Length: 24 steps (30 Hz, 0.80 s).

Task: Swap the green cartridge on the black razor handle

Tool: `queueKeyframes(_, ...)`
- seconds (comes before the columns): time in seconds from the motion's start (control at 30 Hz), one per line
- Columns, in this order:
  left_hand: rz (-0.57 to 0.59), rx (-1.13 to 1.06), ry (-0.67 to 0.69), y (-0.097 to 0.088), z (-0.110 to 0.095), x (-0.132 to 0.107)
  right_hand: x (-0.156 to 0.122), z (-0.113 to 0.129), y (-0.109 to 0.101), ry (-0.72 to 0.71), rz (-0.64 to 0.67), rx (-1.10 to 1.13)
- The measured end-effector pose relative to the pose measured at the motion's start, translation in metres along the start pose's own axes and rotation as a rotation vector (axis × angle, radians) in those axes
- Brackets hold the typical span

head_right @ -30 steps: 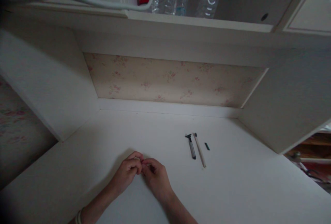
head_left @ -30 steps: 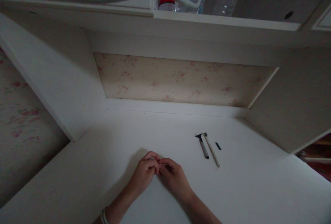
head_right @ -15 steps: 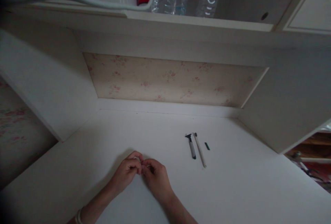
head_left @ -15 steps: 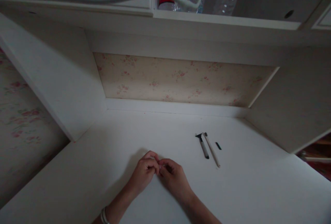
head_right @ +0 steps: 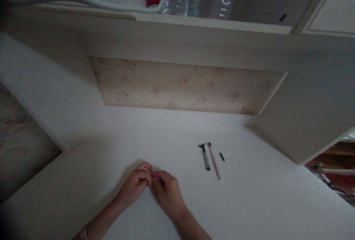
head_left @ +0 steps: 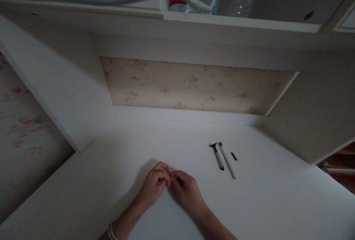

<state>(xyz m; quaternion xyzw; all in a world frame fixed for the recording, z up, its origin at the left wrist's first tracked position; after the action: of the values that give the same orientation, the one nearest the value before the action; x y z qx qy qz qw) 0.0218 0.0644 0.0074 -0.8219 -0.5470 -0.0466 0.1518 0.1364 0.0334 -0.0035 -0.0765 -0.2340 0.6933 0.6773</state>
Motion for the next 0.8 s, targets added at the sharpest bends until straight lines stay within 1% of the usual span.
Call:
queueKeyframes(0.23, 0.003, 0.010, -0.017, 0.001, 0.003, 0.000, -0.002, 0.014, -0.005, -0.119, -0.028, -0.080)
queueKeyframes(0.43, 0.007, 0.023, -0.031, 0.002, 0.004, 0.001, -0.007, 0.025, -0.005, -0.231, -0.012, -0.169)
queueKeyframes(0.57, 0.000, 0.032, -0.027, 0.001, 0.003, 0.000, -0.008, 0.023, -0.004, -0.248, -0.031, -0.239)
queueKeyframes(0.8, 0.008, 0.026, -0.016, 0.002, 0.003, 0.000, -0.010, 0.021, 0.004, -0.265, -0.036, -0.460)
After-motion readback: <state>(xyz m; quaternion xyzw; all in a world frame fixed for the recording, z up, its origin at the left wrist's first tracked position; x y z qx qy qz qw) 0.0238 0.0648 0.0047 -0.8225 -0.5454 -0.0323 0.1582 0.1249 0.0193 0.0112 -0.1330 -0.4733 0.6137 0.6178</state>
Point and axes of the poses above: each hand's wrist, its own x-axis towards the middle knuckle, its own y-axis out of the palm, z = x × y, the point moved 7 cm from there along x, towards the middle knuckle, and after that the axes turned 7 degrees about -x, right-handed, at the moved point
